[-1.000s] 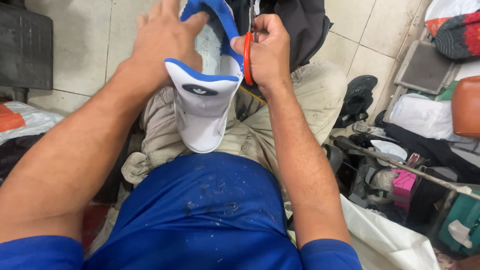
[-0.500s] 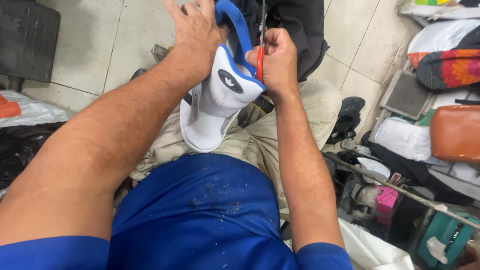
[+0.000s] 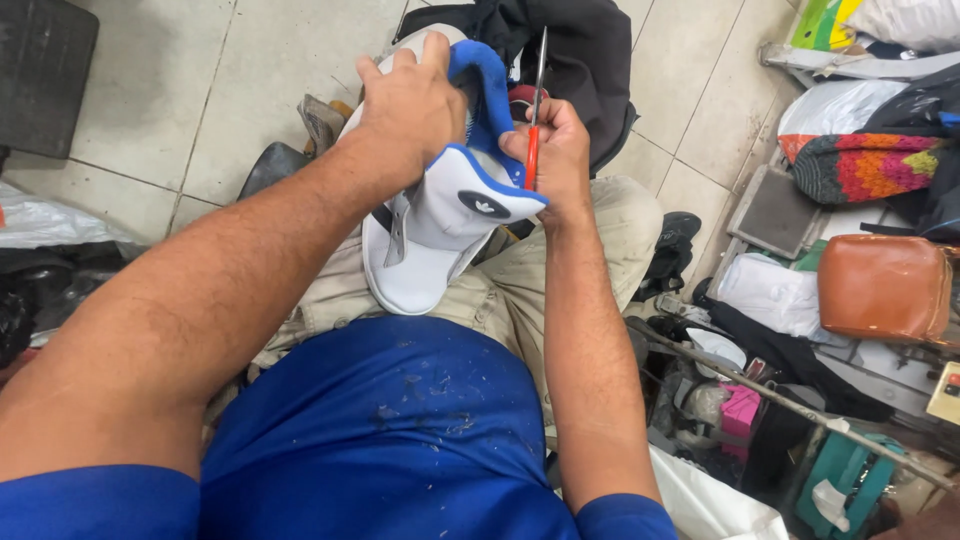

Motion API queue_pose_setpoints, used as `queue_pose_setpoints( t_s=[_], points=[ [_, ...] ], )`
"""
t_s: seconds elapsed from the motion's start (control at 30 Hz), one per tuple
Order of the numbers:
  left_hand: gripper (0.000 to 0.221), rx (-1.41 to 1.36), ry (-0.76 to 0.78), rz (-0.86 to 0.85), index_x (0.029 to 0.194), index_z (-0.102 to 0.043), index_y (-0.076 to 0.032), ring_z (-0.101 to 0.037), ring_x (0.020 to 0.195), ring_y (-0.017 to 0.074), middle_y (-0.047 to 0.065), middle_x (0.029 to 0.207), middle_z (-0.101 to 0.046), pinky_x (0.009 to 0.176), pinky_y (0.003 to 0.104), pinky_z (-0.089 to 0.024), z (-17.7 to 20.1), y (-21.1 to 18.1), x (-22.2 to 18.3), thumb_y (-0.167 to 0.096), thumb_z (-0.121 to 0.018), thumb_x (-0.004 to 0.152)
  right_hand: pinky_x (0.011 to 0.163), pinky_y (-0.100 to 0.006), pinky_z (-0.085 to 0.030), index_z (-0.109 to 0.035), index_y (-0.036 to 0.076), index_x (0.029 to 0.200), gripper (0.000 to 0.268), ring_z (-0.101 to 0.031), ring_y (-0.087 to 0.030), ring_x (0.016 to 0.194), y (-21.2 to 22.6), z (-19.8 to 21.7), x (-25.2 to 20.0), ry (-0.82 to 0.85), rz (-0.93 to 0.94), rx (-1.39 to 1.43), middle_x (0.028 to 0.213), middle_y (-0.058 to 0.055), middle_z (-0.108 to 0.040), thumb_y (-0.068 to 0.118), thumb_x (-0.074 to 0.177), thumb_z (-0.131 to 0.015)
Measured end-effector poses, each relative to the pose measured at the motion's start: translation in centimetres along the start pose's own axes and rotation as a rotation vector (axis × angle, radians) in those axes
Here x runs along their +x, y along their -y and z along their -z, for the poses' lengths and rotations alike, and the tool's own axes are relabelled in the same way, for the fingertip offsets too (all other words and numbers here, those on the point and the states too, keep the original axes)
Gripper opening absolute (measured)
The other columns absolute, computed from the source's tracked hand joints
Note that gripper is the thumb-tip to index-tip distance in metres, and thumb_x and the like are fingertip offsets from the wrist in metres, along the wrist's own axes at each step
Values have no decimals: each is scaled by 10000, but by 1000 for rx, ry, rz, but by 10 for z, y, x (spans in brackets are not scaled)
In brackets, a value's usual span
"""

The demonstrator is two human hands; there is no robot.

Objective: Trimming loose threads and excess material from sneakers using scissors in a repair shop

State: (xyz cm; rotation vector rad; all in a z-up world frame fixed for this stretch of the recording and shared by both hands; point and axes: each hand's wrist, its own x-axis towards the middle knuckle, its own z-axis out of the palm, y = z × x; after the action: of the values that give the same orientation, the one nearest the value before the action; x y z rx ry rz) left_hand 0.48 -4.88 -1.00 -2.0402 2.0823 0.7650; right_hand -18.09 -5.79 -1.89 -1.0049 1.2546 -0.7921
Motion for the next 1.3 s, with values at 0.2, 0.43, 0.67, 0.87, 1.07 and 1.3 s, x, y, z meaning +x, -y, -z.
queue_pose_setpoints(
  t_s=[0.2, 0.43, 0.67, 0.87, 1.07, 1.3],
  points=[
    [537, -454, -259, -65, 1248, -613, -185, -459, 1178, 484, 211, 1379, -385, 830, 616, -529, -18, -1, -32, -246, -723, 725, 462, -259, -392, -526, 107, 953, 365, -432, -46, 504, -24, 16, 2, -126, -32, -125, 621, 15, -600, -34, 758, -801],
    [1096, -503, 452, 169, 1660, -43, -447, -459, 1383, 345, 35, 1761, 57, 1040, 419, -503, 81, 14, -100, 118, -502, 841, 668, -278, -556, -528, 80, 1028, 424, -633, -124, 749, 14, 60, -107, -181, 177, -543, 848, -49, -663, 175, 807, -877],
    [825, -1014, 46, -293, 1530, -405, -177, -543, 1258, 246, 99, 1477, -521, 1026, 367, -428, -5, 96, -63, -16, -623, 751, 792, -391, -553, -693, 190, 1178, 441, -681, -273, 896, -17, 100, -212, 190, -143, -1273, 1110, -66, -657, 303, 770, -817],
    [885, -1514, 189, -324, 1543, -423, -169, -631, 1043, 163, 107, 1303, -627, 887, 289, -525, -6, 103, -48, -57, -722, 718, 831, -530, -544, -612, 172, 1318, 513, -566, -369, 1102, -12, 95, -230, 377, -71, -1493, 1142, -134, -579, 361, 856, -731],
    [1074, -1068, 621, -394, 1633, -302, -186, -575, 1084, 170, 65, 1427, -557, 772, 275, -460, 41, 34, -33, 86, -562, 627, 1011, -459, -487, -570, 64, 1392, 698, -600, -308, 1150, 57, 102, -208, 126, 488, -1129, 1370, -172, -537, 292, 804, -868],
    [907, -159, 1021, -468, 1612, -379, -435, -654, 961, 154, -33, 1135, -743, 813, 339, -517, 77, -88, -50, -65, -687, 843, 765, -540, -491, -740, 181, 1079, 555, -656, -412, 961, 82, 98, -185, 763, 209, -1001, 1379, -153, -561, 477, 621, -843]
  ],
)
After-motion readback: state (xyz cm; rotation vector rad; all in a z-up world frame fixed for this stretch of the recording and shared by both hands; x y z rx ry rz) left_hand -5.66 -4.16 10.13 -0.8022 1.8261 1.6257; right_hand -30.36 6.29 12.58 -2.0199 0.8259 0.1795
